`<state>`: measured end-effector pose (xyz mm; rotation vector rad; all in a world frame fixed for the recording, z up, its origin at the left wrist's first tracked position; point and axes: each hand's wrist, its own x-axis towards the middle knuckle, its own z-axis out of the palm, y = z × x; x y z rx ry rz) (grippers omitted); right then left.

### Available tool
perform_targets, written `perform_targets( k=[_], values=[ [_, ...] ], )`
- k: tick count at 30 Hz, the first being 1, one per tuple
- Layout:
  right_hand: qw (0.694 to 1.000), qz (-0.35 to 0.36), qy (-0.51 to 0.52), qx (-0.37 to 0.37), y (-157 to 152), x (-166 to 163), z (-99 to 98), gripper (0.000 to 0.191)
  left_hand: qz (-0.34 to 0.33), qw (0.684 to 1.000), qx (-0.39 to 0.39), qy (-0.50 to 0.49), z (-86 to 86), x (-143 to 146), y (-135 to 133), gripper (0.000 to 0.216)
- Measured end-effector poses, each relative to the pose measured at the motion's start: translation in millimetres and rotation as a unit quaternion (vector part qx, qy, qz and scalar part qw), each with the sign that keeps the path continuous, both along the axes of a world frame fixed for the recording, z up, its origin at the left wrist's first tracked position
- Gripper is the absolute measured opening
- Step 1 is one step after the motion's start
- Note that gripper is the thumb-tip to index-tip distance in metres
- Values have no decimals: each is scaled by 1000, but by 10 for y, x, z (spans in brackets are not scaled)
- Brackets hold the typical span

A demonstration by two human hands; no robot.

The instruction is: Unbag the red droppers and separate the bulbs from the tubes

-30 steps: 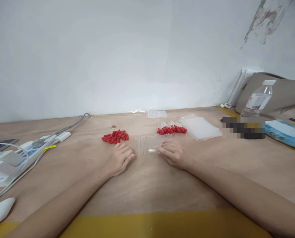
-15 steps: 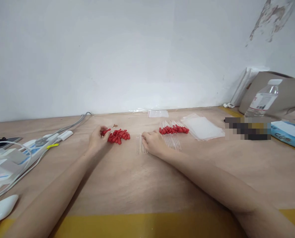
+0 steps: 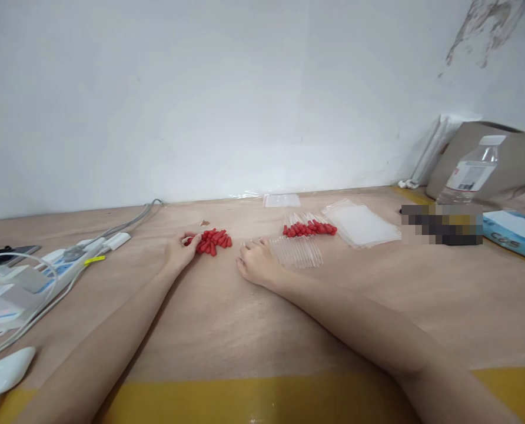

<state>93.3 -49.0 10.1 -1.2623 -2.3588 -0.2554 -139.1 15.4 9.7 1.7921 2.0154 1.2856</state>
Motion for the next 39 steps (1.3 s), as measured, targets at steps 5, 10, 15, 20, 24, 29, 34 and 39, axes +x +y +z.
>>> perform_targets(
  k=[5, 10, 15, 20, 24, 29, 34, 39],
  values=[
    [1000, 5, 15, -16, -63, 0, -3, 39, -29, 998, 8, -55, -87, -66, 115, 40],
    [999, 6, 25, -24, -93, 14, 20, 50, -12, 998, 16, -67, -114, -122, 165, 43],
    [993, -99, 65, -22, 114, 236, 197, 37, 8, 998, 21, -57, -136, -166, 194, 41],
    [957, -283, 47, -41, 468, 597, 308, 28, 37, 998, 39, -42, -161, -173, 197, 43],
    [940, -332, 15, -76, 613, 707, 246, 31, 54, 997, 60, -17, -144, -158, 152, 41],
    [938, -335, 0, -92, 680, 696, 179, 27, 55, 995, 77, 17, -83, -108, 63, 37],
    [939, -330, -7, -94, 696, 676, 222, 21, 55, 988, 125, 66, -8, -17, -58, 32],
    [946, -314, 5, -78, 555, 698, 333, 22, -34, 947, 263, 184, 58, 239, -294, 25]
  ],
)
